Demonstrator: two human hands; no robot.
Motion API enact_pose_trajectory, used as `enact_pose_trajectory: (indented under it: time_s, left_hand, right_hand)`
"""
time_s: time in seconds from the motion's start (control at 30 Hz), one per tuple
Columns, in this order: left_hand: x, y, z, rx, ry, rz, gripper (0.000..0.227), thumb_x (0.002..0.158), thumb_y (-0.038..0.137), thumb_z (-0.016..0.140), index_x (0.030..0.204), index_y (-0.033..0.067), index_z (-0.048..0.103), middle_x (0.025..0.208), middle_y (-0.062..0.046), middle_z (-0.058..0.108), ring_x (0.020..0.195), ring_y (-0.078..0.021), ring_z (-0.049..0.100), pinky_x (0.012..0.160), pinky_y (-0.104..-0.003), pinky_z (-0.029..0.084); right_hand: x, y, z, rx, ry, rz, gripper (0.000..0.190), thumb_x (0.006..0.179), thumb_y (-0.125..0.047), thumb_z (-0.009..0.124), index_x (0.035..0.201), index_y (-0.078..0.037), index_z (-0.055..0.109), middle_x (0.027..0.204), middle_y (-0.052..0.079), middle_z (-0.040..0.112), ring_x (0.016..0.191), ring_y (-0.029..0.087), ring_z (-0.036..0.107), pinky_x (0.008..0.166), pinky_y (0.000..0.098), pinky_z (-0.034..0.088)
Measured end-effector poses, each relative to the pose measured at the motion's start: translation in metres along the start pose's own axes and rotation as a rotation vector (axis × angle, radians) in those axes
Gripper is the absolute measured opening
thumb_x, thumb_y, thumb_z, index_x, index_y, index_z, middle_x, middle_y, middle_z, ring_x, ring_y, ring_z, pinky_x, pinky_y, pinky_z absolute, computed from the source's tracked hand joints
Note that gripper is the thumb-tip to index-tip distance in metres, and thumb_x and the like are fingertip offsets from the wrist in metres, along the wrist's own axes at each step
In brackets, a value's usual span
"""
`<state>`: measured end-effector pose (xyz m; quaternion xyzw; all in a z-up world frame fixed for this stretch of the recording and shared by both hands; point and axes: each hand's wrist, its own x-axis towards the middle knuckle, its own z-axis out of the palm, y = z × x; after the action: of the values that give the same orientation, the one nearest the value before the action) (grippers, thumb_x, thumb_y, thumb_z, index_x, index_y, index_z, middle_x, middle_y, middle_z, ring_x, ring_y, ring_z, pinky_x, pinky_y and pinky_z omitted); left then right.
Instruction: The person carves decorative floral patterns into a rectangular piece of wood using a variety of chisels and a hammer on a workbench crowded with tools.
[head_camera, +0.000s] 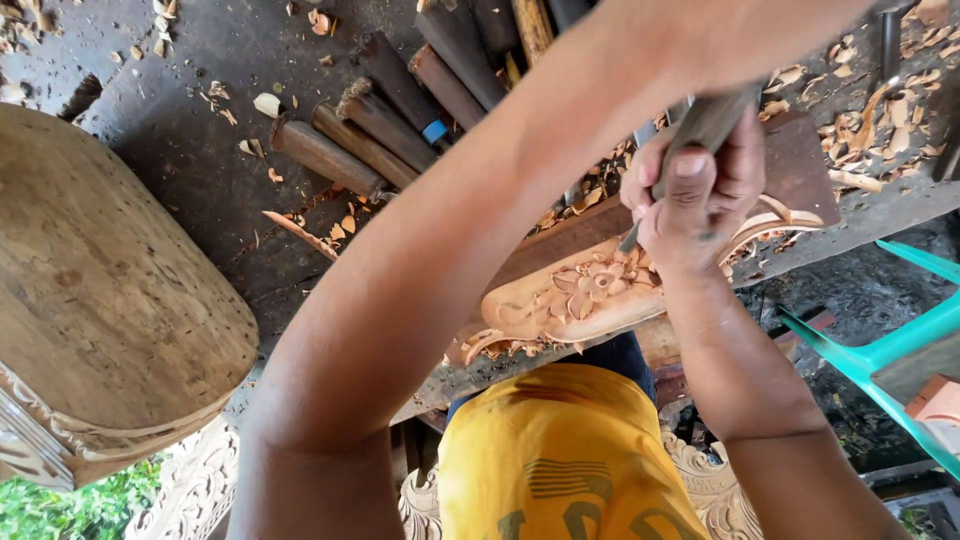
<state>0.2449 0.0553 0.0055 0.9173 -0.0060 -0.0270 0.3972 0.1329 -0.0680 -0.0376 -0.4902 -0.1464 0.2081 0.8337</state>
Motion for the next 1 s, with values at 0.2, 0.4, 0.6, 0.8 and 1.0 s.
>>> enact_pose_trajectory:
  time_s: [0.2, 0.4, 0.6, 0.8, 1.0]
  left_hand:
    - [-0.003, 0.006, 0.005, -0.020, -0.032, 0.022, 0.036, 0.096, 0.050, 0.053, 0.097, 0.0176, 0.070, 0.051, 0.008, 0.060, 0.037, -0.0019, 0.056, 0.039, -0.025, 0.046]
    - [0.004, 0.004, 0.016, -0.064, -0.088, 0.015, 0.036, 0.098, 0.048, 0.052, 0.096, 0.0181, 0.071, 0.052, 0.008, 0.061, 0.038, -0.0011, 0.057, 0.040, -0.024, 0.047]
    - [0.000, -0.011, 0.027, -0.170, -0.135, -0.024, 0.035, 0.100, 0.047, 0.051, 0.095, 0.0185, 0.071, 0.053, 0.009, 0.062, 0.040, -0.0003, 0.058, 0.042, -0.023, 0.047]
    - [0.001, -0.017, -0.018, -0.364, 0.062, 0.102, 0.035, 0.101, 0.046, 0.051, 0.094, 0.0189, 0.071, 0.054, 0.009, 0.064, 0.041, 0.0005, 0.060, 0.043, -0.022, 0.048]
    - [-0.071, 0.013, -0.045, -0.536, 0.395, 0.236, 0.021, 0.100, 0.025, 0.055, 0.102, 0.0078, 0.067, 0.069, 0.000, 0.064, 0.056, -0.0049, 0.061, 0.052, -0.026, 0.049]
  right_hand:
    - [-0.005, -0.001, 0.003, -0.025, -0.018, -0.041, 0.050, 0.106, -0.044, 0.072, 0.130, -0.005, 0.053, 0.074, 0.007, 0.056, 0.051, 0.010, 0.047, 0.044, 0.0252, 0.038]
    - [-0.003, -0.003, 0.011, -0.069, -0.013, 0.013, 0.052, 0.103, -0.047, 0.074, 0.126, -0.005, 0.052, 0.076, 0.006, 0.058, 0.053, 0.011, 0.048, 0.044, 0.0245, 0.037]
    - [-0.004, 0.008, 0.005, -0.083, -0.058, -0.007, 0.059, 0.109, -0.043, 0.071, 0.146, -0.003, 0.048, 0.072, 0.005, 0.058, 0.050, 0.010, 0.049, 0.044, 0.0244, 0.039]
    - [0.016, 0.004, 0.015, -0.002, -0.089, -0.081, 0.060, 0.109, -0.036, 0.065, 0.152, -0.003, 0.039, 0.073, 0.001, 0.059, 0.047, 0.007, 0.049, 0.041, 0.0227, 0.040]
    - [-0.002, -0.006, 0.002, -0.331, -0.067, -0.140, 0.034, 0.110, -0.030, 0.062, 0.126, 0.000, 0.059, 0.087, 0.004, 0.063, 0.073, 0.012, 0.057, 0.066, 0.0237, 0.049]
